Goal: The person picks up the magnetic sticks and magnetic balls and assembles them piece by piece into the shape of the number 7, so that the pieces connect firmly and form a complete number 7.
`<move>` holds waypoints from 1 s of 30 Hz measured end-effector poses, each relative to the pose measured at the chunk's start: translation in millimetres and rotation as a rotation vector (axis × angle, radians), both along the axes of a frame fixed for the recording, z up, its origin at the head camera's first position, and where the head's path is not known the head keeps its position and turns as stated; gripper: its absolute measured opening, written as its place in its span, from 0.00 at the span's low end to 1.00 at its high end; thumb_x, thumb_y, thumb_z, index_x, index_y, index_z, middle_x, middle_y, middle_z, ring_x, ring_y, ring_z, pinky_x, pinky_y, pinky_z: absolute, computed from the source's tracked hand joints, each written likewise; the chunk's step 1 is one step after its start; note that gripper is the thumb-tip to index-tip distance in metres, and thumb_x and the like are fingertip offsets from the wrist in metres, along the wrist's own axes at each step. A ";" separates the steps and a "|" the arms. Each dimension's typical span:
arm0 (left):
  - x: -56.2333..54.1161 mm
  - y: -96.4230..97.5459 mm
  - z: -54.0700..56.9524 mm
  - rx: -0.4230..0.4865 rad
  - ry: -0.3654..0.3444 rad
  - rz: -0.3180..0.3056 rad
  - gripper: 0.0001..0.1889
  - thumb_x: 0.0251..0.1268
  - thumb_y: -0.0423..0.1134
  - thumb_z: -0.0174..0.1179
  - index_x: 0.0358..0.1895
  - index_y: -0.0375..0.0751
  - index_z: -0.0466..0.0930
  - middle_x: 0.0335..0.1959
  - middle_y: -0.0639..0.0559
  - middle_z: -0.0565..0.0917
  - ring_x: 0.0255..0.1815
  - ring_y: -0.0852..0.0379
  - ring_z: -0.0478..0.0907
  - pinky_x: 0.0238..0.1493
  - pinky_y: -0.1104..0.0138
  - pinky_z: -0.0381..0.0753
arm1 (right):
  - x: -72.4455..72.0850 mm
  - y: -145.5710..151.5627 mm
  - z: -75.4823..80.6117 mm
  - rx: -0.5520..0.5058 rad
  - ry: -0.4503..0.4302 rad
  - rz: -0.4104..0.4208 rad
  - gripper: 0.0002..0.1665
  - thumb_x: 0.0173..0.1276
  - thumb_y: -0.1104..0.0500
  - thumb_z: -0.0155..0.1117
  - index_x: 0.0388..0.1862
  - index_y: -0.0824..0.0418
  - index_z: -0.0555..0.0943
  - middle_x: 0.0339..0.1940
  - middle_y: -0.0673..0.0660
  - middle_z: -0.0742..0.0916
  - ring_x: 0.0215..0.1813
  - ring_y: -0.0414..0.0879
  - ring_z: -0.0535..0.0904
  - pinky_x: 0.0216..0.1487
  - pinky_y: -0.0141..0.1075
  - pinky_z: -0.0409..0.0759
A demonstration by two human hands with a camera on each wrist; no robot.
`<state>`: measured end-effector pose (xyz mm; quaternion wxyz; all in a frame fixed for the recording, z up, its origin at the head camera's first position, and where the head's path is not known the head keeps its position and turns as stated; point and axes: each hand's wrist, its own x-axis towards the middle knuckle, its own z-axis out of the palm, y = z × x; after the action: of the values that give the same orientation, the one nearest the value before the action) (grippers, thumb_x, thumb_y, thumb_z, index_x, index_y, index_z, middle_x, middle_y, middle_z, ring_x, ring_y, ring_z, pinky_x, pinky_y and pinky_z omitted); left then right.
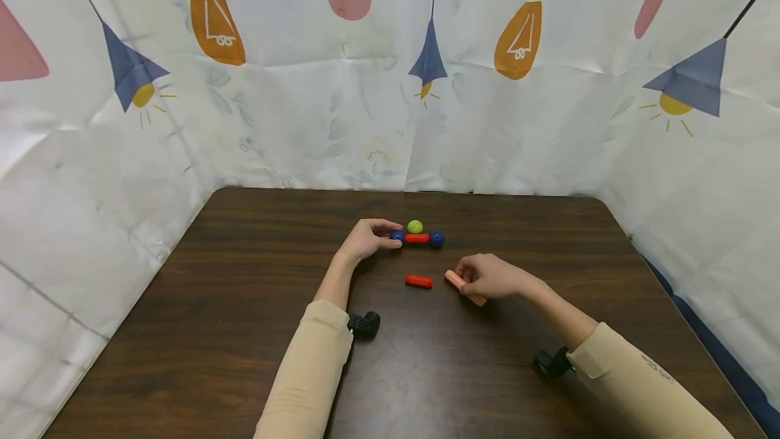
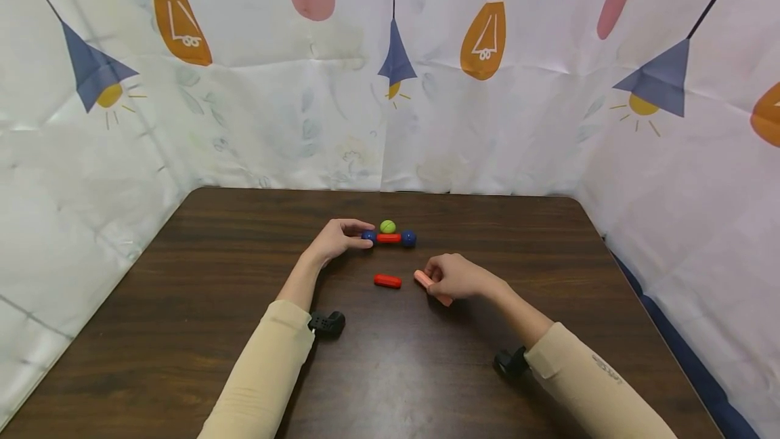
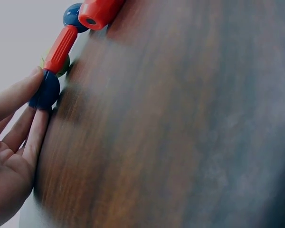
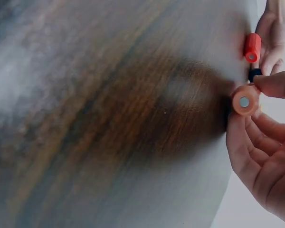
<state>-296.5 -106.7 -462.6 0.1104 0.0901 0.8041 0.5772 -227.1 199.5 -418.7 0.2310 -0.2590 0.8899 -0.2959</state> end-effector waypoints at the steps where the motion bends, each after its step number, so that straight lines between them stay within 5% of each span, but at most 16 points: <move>1: 0.1 -0.1 -0.2 -0.001 0.002 0.000 0.20 0.61 0.34 0.75 0.57 0.42 0.87 0.53 0.45 0.85 0.54 0.48 0.81 0.61 0.53 0.76 | -1.1 -0.4 -0.7 -0.001 -0.004 -0.015 0.14 0.69 0.61 0.68 0.51 0.65 0.81 0.36 0.52 0.83 0.37 0.44 0.78 0.38 0.38 0.78; 30: 1.6 -0.1 4.7 0.003 0.000 0.001 0.19 0.59 0.34 0.76 0.55 0.43 0.88 0.55 0.47 0.84 0.55 0.48 0.79 0.63 0.52 0.74 | -17.4 -13.1 -9.9 -0.208 -0.164 -0.228 0.20 0.73 0.61 0.65 0.58 0.72 0.78 0.42 0.60 0.85 0.34 0.48 0.83 0.37 0.43 0.86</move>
<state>-294.9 -106.8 -457.8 0.1099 0.0898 0.8032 0.5786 -244.5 186.4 -428.6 0.2396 -0.1539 0.8563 -0.4310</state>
